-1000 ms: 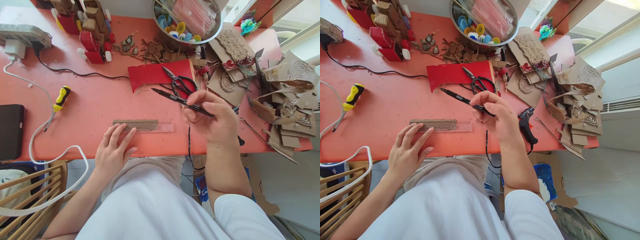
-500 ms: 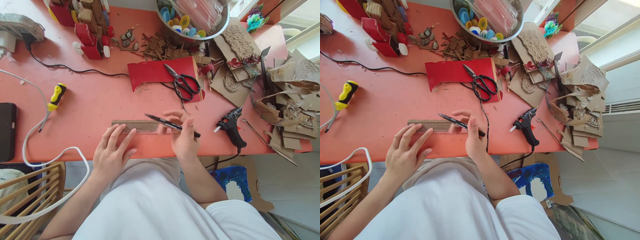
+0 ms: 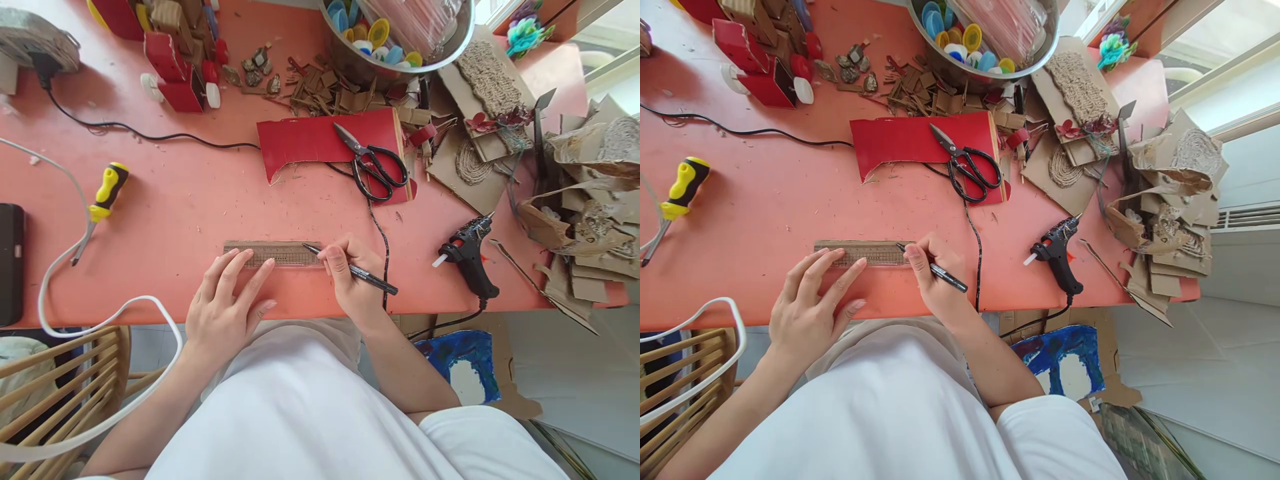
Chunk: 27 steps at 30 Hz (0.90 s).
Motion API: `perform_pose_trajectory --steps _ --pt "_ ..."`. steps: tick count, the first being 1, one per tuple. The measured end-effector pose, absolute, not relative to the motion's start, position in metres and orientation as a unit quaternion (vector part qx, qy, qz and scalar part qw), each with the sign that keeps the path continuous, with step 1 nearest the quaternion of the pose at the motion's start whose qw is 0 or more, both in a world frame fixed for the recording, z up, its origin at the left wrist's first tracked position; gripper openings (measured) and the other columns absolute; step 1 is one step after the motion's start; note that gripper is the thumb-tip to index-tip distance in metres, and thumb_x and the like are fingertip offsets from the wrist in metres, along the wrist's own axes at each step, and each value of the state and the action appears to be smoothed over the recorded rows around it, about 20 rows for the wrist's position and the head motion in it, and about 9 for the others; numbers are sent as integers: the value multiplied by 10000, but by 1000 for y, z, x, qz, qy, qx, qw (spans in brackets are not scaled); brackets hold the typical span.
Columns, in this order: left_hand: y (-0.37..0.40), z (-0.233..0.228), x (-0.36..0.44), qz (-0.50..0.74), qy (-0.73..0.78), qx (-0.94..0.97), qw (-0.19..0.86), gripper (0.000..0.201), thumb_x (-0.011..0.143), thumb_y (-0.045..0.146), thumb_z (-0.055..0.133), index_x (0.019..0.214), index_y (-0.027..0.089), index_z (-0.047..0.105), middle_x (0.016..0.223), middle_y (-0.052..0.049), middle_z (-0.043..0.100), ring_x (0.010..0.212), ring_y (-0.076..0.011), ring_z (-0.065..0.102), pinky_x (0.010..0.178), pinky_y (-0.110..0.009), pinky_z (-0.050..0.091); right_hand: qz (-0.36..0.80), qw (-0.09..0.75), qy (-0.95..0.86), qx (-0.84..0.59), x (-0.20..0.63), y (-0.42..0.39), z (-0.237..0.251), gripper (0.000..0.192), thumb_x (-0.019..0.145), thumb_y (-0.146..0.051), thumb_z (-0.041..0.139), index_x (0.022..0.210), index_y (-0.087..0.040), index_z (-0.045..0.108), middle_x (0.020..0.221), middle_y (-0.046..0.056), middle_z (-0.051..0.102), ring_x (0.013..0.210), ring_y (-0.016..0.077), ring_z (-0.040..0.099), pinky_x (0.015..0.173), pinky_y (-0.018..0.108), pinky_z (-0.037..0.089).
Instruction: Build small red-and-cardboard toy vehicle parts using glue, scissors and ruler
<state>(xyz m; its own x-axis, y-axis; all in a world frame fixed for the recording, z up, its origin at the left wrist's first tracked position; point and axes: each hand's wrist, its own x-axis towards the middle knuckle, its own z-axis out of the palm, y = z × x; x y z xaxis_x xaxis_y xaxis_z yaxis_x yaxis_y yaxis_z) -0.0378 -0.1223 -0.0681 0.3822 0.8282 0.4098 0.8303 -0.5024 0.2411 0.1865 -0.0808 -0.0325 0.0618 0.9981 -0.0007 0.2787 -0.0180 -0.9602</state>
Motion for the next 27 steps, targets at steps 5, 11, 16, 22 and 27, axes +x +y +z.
perform_pose_trajectory --steps 5,11,16,22,27 --pt "-122 -68 -36 -242 -498 -832 16 584 1040 381 621 1611 367 500 1418 -93 691 1310 -302 645 1108 -412 533 419 433 -552 -576 187 -80 -32 619 962 -824 503 710 -258 524 581 -33 553 478 119 464 495 279 412" --pt "-121 -66 -34 -246 -492 -835 31 625 1044 367 614 1645 329 448 1385 -115 698 1285 -296 652 1087 -394 542 396 435 -562 -581 186 -80 -35 610 980 -803 494 711 -257 532 575 -41 523 493 121 458 511 281 413" --pt "-121 -67 -34 -246 -496 -833 17 628 1045 374 617 1647 354 442 1412 -102 688 1303 -296 642 1100 -394 530 387 435 -566 -583 188 -81 -35 617 980 -810 484 713 -255 530 583 -35 541 492 119 461 495 274 403" --pt "-118 -64 -33 -248 -482 -839 46 613 1052 374 605 1641 289 457 1362 -130 693 1271 -295 651 1088 -382 542 374 428 -582 -582 186 -80 -35 638 978 -830 452 708 -254 515 552 -51 503 476 106 427 495 262 395" --pt "-116 -62 -35 -242 -470 -847 52 623 1047 349 615 1642 274 449 1358 -138 688 1259 -292 650 1082 -377 545 378 424 -588 -576 189 -82 -38 619 1008 -797 433 738 -250 539 582 -42 539 478 104 447 497 256 396"
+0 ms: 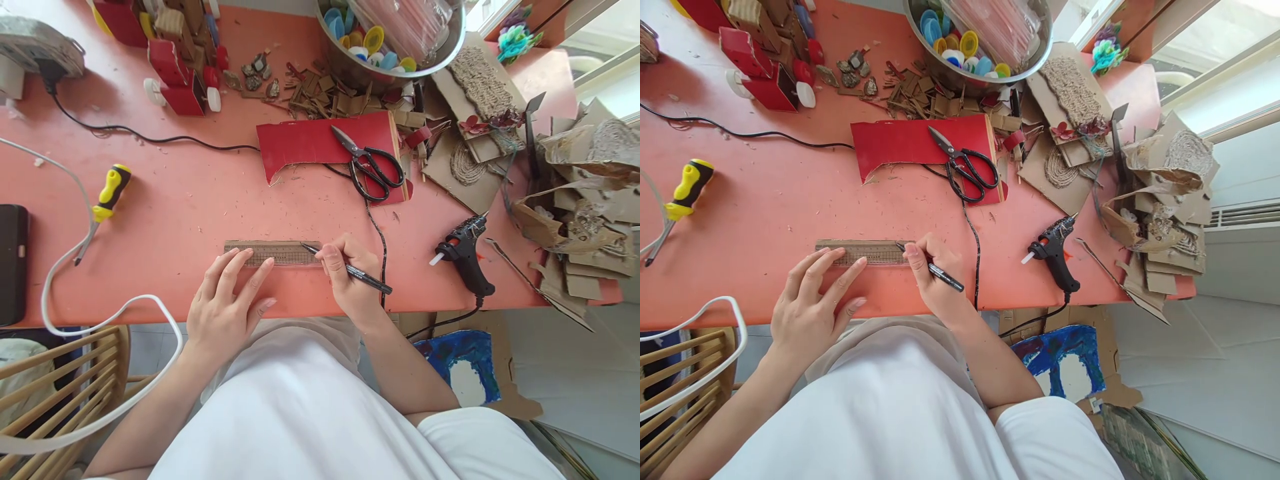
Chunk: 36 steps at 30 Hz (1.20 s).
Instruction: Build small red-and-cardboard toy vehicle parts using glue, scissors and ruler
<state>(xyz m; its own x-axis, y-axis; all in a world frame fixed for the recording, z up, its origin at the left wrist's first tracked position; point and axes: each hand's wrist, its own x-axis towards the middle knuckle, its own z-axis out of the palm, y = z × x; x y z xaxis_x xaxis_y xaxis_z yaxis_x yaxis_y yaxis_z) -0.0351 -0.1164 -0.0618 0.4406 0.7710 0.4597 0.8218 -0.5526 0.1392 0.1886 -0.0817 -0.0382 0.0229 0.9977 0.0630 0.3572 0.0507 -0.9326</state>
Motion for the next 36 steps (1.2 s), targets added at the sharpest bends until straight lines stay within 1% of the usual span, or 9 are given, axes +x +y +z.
perform_pose_trajectory --steps 7,11,14,18,20,25,28,32,36 --pt "-117 -65 -36 -252 -480 -840 25 606 1034 333 641 1620 307 490 1381 -125 689 1276 -288 643 1083 -381 539 357 435 -610 -558 192 -85 -48 519 1065 -663 483 774 -242 565 586 -58 515 510 101 475 524 236 403" --pt "-116 -67 -37 -261 -473 -841 34 571 1033 332 639 1592 301 527 1371 -124 694 1267 -285 649 1097 -390 534 295 460 -627 -555 189 -83 -51 543 1057 -721 415 910 -250 641 682 -23 653 554 122 564 559 255 470" --pt "-117 -68 -38 -275 -463 -841 50 541 1028 311 637 1563 289 559 1325 -128 713 1232 -290 663 1116 -414 516 207 450 -675 -546 192 -86 -47 498 1093 -651 387 993 -262 682 852 43 767 758 182 698 746 323 575" --pt "-121 -69 -39 -304 -467 -828 57 453 1008 252 643 1456 321 652 1235 -100 751 1141 -273 687 1116 -425 485 169 351 -758 -524 202 -102 -38 90 1063 -325 618 1102 -273 680 1089 71 820 1087 246 720 984 390 578" --pt "-122 -68 -39 -315 -470 -823 55 385 998 225 644 1363 332 704 1188 -86 768 1099 -261 698 1076 -418 489 156 323 -771 -526 206 -113 -38 141 1035 -243 648 1175 -261 644 1156 81 810 1170 260 697 1012 394 571" --pt "-115 -60 -38 -348 -458 -817 38 216 995 177 634 1121 315 741 1024 -29 806 930 -219 730 1033 -417 481 106 329 -779 -524 212 -123 -46 166 1019 -130 606 1120 -262 594 1009 55 780 1038 256 698 924 374 571" --pt "-96 -48 -37 -345 -445 -826 0 198 1022 169 589 1067 297 733 954 0 808 822 -187 726 1008 -397 505 135 320 -805 -481 217 -119 -42 206 988 -69 611 1065 -257 581 953 40 752 968 239 691 872 347 565" --pt "-58 -32 -27 -221 -466 -852 -85 286 1050 232 508 1213 266 741 1181 -79 795 1029 -246 738 902 -392 570 198 306 -815 -451 222 -115 -31 273 956 1 584 1062 -249 568 965 34 729 919 218 678 804 311 558" --pt "-29 -23 -9 -78 -501 -854 -115 247 931 245 699 1173 228 748 1296 -124 741 1189 -311 692 1022 -445 551 228 303 -806 -455 220 -121 -29 276 957 13 540 1067 -238 576 962 35 690 857 193 666 770 280 549"
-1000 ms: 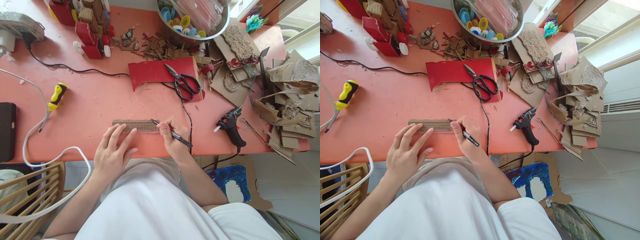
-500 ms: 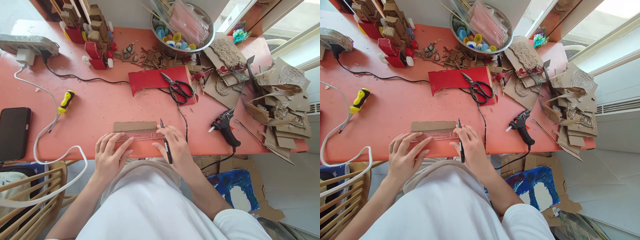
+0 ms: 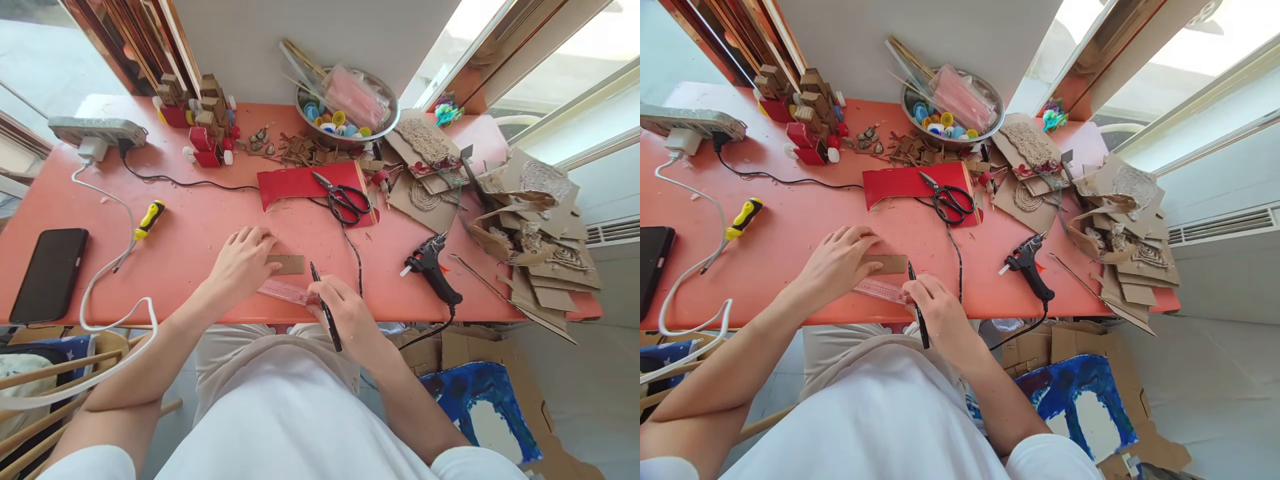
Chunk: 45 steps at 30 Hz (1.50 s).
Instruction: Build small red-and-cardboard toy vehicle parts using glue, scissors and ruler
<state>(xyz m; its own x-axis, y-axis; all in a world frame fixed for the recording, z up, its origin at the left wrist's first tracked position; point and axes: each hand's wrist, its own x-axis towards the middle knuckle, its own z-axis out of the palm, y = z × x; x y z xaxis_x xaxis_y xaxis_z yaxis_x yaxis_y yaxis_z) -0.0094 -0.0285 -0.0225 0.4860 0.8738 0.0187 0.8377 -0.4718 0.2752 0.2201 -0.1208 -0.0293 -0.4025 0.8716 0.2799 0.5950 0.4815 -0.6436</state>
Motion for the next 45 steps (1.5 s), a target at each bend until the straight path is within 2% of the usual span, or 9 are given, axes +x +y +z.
perform_pose_trajectory --steps 4,12,17,20,23,27,31,37,45 --pt "-20 -19 -3 50 491 859 133 30 881 216 734 905 225 718 1184 -112 741 1122 -305 701 999 -438 552 242 297 -792 -475 220 -125 -36 297 944 15 499 1062 -233 612 937 25 669 815 179 649 759 262 540" --pt "-4 -5 -14 121 546 793 241 125 829 268 660 743 270 570 665 8 678 634 -226 646 611 -308 456 256 240 -787 -508 231 -110 -24 446 903 38 412 1156 -227 665 1053 70 733 944 207 707 819 299 573" --pt "19 19 -13 375 565 682 274 170 802 356 702 913 245 638 875 -11 768 788 -198 706 735 -307 537 207 202 -786 -547 237 -78 -28 474 889 11 474 1242 -229 681 1161 105 739 942 238 727 769 328 588" --pt "34 25 0 449 540 626 339 257 751 340 752 951 220 644 928 -22 760 775 -175 705 723 -299 555 145 178 -813 -535 236 -57 -28 568 826 72 487 1262 -230 691 1162 108 745 1035 263 700 864 372 600" --pt "50 25 15 439 514 583 451 228 743 294 772 915 194 660 880 -26 757 689 -157 705 658 -283 560 108 128 -853 -494 231 -38 -20 565 808 101 506 1219 -222 720 1086 107 762 1066 268 692 927 378 589" --pt "62 20 21 439 493 513 549 306 709 339 846 911 182 677 865 -31 773 637 -185 741 546 -272 556 97 91 -863 -488 227 -11 -5 477 835 54 581 1161 -247 755 936 77 789 942 257 745 820 324 578" --pt "59 11 12 434 472 507 576 404 656 435 895 885 191 668 819 -19 766 660 -207 768 562 -289 585 52 119 -822 -554 243 21 -3 352 931 -35 560 1181 -224 721 954 130 802 932 288 769 800 362 578" --pt "54 7 0 416 448 486 624 390 677 428 889 918 195 688 845 -36 794 689 -232 797 609 -319 618 36 113 -761 -638 270 41 -20 121 860 -76 675 886 -194 682 851 228 777 843 373 780 680 415 559" --pt "56 7 -5 388 477 484 623 267 725 291 845 953 178 760 704 -29 786 630 -219 771 555 -275 581 80 95 -725 -677 273 33 -12 176 797 -216 705 676 -263 586 698 110 735 693 286 730 604 356 494"
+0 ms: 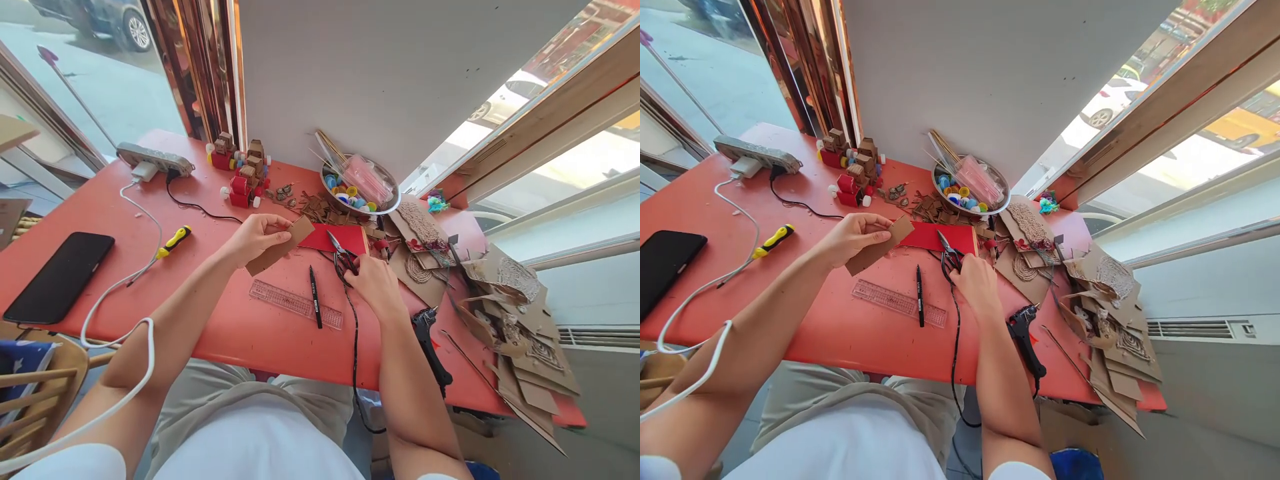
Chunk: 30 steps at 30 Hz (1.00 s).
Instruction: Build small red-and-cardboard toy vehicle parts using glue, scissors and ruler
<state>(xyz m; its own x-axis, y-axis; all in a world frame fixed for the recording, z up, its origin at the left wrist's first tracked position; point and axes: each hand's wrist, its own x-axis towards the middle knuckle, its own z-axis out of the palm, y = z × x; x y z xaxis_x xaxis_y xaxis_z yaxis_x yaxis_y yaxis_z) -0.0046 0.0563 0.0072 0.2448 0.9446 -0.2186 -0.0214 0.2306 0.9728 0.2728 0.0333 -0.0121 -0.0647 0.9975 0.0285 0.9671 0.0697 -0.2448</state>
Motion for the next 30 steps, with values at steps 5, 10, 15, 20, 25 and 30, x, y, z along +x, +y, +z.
perform_pose_trajectory --steps 5,10,15,20,25,30 --pt "58 0 -7 379 508 568 525 190 743 293 782 905 194 783 658 -9 750 653 -226 753 656 -323 606 243 227 -686 -648 263 31 -2 170 835 -389 686 808 -254 586 692 39 720 658 225 686 582 317 487" --pt "56 -4 -10 369 521 629 444 176 797 314 703 910 212 792 730 -14 764 777 -233 763 733 -313 593 517 327 -633 -474 243 21 4 598 817 -830 663 903 -250 542 669 -21 613 587 157 576 549 287 467" --pt "52 -2 -6 413 531 606 424 199 814 300 732 991 210 733 898 -45 796 855 -231 773 747 -312 605 510 311 -693 -402 236 6 4 837 749 -1050 427 981 -254 539 757 -3 555 648 169 523 553 305 461" --pt "47 6 -1 423 529 584 448 120 823 294 746 864 202 679 762 -12 730 697 -189 726 658 -289 582 485 205 -724 -446 241 -3 10 561 961 -784 470 1043 -233 544 758 -17 576 629 158 526 607 307 457" --pt "40 14 4 407 505 575 498 119 821 300 739 842 200 678 639 12 683 544 -164 673 546 -268 547 489 142 -736 -446 234 -5 18 343 973 -590 525 972 -248 497 746 -24 568 673 171 541 640 302 469" --pt "32 18 10 380 494 600 501 91 823 255 723 801 200 655 565 32 645 499 -151 650 513 -240 479 485 118 -741 -450 229 -7 22 378 962 -632 522 914 -264 450 771 -25 519 717 177 505 675 313 447"
